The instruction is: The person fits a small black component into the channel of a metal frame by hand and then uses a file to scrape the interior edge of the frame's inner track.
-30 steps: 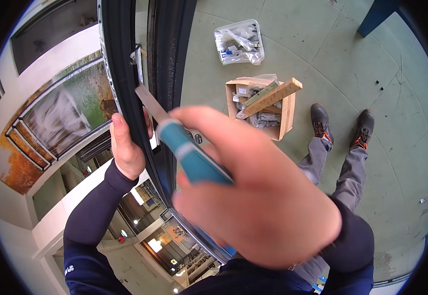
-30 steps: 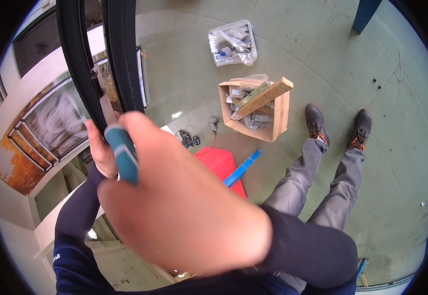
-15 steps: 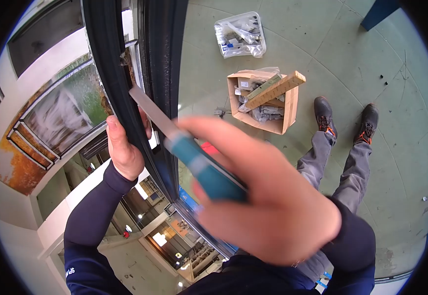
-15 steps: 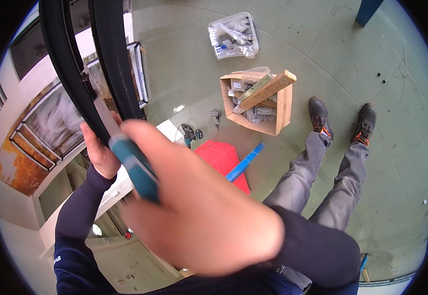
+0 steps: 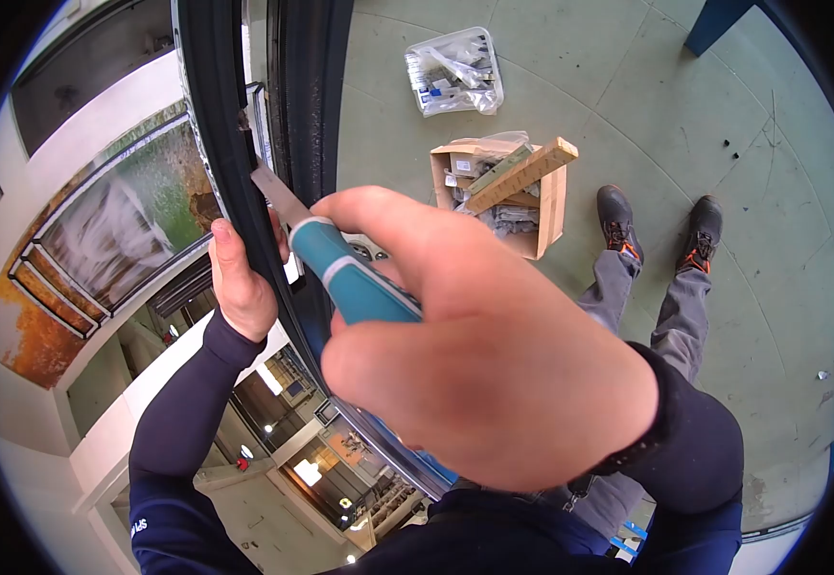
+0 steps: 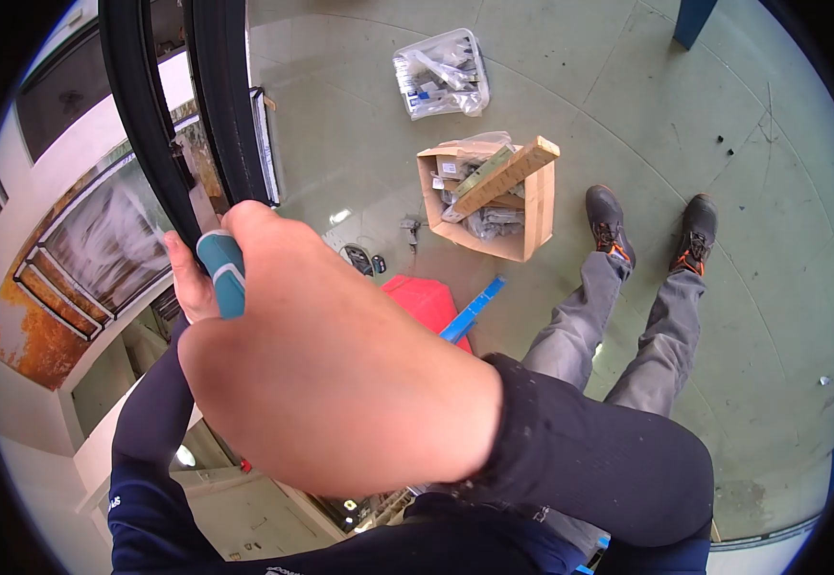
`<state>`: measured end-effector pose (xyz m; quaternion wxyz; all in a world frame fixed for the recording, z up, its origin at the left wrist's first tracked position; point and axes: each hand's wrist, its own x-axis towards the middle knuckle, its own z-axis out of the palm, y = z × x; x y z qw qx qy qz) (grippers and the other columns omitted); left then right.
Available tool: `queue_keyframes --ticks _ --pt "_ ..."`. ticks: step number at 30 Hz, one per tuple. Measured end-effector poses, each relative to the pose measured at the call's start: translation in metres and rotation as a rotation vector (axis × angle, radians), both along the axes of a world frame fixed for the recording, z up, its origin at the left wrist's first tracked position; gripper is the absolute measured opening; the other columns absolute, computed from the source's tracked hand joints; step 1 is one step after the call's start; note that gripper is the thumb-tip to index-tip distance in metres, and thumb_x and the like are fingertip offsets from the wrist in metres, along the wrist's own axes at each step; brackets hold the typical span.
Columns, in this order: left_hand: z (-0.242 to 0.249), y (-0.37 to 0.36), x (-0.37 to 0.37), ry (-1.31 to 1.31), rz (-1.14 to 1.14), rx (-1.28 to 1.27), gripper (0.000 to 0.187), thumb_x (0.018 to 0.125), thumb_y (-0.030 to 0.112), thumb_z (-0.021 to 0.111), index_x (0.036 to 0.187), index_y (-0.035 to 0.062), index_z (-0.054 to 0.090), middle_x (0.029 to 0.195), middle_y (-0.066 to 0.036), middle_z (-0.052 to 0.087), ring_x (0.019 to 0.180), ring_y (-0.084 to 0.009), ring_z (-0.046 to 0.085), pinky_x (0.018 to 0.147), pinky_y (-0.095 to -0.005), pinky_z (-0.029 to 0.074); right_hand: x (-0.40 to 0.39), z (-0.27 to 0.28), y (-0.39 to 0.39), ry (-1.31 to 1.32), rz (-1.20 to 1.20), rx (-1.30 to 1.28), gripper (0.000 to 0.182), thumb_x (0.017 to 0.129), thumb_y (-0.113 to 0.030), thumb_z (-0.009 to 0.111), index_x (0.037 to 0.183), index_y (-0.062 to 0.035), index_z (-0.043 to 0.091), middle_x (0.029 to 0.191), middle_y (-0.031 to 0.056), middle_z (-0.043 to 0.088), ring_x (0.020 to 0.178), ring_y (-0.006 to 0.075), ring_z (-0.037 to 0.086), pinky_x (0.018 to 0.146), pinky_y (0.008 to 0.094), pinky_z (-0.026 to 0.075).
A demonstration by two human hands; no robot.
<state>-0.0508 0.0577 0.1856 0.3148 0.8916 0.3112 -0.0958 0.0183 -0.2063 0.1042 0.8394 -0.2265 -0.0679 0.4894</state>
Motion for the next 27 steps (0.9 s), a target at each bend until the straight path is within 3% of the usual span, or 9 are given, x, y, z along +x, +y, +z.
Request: queue_keyframes --ticks 2,5,9,11,13,21,23,27 --pt "-0.006 -0.002 -0.001 -0.051 0.063 -0.03 0.08 0.1 0.072 0.032 0.098 -0.0023 0.062 0.078 -0.005 0.058 0.068 -0.0125 0.052 0.064 -0.0271 0.04 -0.007 -0.001 -0.002 -0.037 -0.054 -0.03 0.016 0.084 0.004 0.05 0.099 0.0005 0.046 0.077 0.0127 0.053 0.065 0.0215 0.05 0.06 0.036 0.039" --pt "0.015 0.023 -0.001 0.152 -0.028 -0.243 0.073 0.098 0.071 0.044 0.119 0.0037 0.06 0.104 -0.006 0.064 0.095 -0.0171 0.061 0.088 -0.0299 0.048 0.002 0.006 -0.028 0.079 -0.015 -0.058 0.01 0.085 0.001 0.051 0.095 0.0009 0.051 0.071 0.0111 0.051 0.063 0.0214 0.051 0.058 0.0362 0.037" --pt "0.003 0.02 -0.008 0.032 0.062 -0.262 0.072 0.1 0.069 0.04 0.124 0.003 0.056 0.108 -0.007 0.061 0.099 -0.0177 0.059 0.089 -0.0329 0.047 0.017 0.0 -0.02 0.126 0.057 -0.047 0.016 0.083 -0.001 0.055 0.098 0.0021 0.052 0.067 0.0107 0.049 0.06 0.022 0.049 0.058 0.0377 0.037" --pt "0.004 0.021 -0.012 0.023 0.066 -0.218 0.074 0.1 0.07 0.038 0.119 0.0016 0.057 0.103 -0.008 0.061 0.093 -0.0171 0.057 0.084 -0.0316 0.045 0.016 -0.003 -0.017 0.157 0.114 -0.017 0.021 0.082 -0.001 0.057 0.102 0.0025 0.051 0.068 0.0111 0.05 0.061 0.0222 0.05 0.059 0.0377 0.039" --pt "-0.005 -0.003 0.001 -0.077 0.064 -0.067 0.077 0.1 0.07 0.034 0.103 -0.0008 0.062 0.082 -0.005 0.059 0.071 -0.0122 0.052 0.065 -0.0267 0.04 0.01 -0.004 -0.02 0.124 0.1 -0.028 0.025 0.081 -0.001 0.057 0.105 0.0019 0.05 0.072 0.012 0.053 0.065 0.0225 0.052 0.061 0.0371 0.041" --pt "-0.006 0.004 -0.005 -0.082 0.115 -0.132 0.078 0.099 0.072 0.035 0.103 -0.0011 0.062 0.083 -0.005 0.059 0.072 -0.0126 0.052 0.065 -0.028 0.041 -0.001 -0.003 -0.013 -0.061 0.013 -0.104 0.047 0.08 -0.001 0.06 0.125 0.0026 0.047 0.08 0.017 0.054 0.073 0.0281 0.053 0.067 0.0418 0.043" --pt "0.016 0.031 -0.009 0.13 0.063 -0.29 0.082 0.098 0.073 0.039 0.132 -0.0002 0.053 0.124 -0.012 0.062 0.116 -0.023 0.06 0.105 -0.036 0.045 0.003 -0.001 -0.004 -0.058 0.048 -0.118 0.045 0.079 -0.001 0.059 0.122 0.0031 0.047 0.081 0.0177 0.054 0.072 0.0285 0.053 0.066 0.0423 0.042" --pt "0.006 0.034 -0.014 0.051 0.081 -0.352 0.081 0.1 0.071 0.036 0.133 -0.0008 0.054 0.121 -0.012 0.064 0.114 -0.0225 0.061 0.103 -0.0351 0.046 0.026 0.003 -0.008 0.064 0.192 -0.087 0.039 0.079 0.001 0.057 0.116 0.0044 0.047 0.081 0.0182 0.054 0.069 0.0285 0.052 0.063 0.0418 0.041"
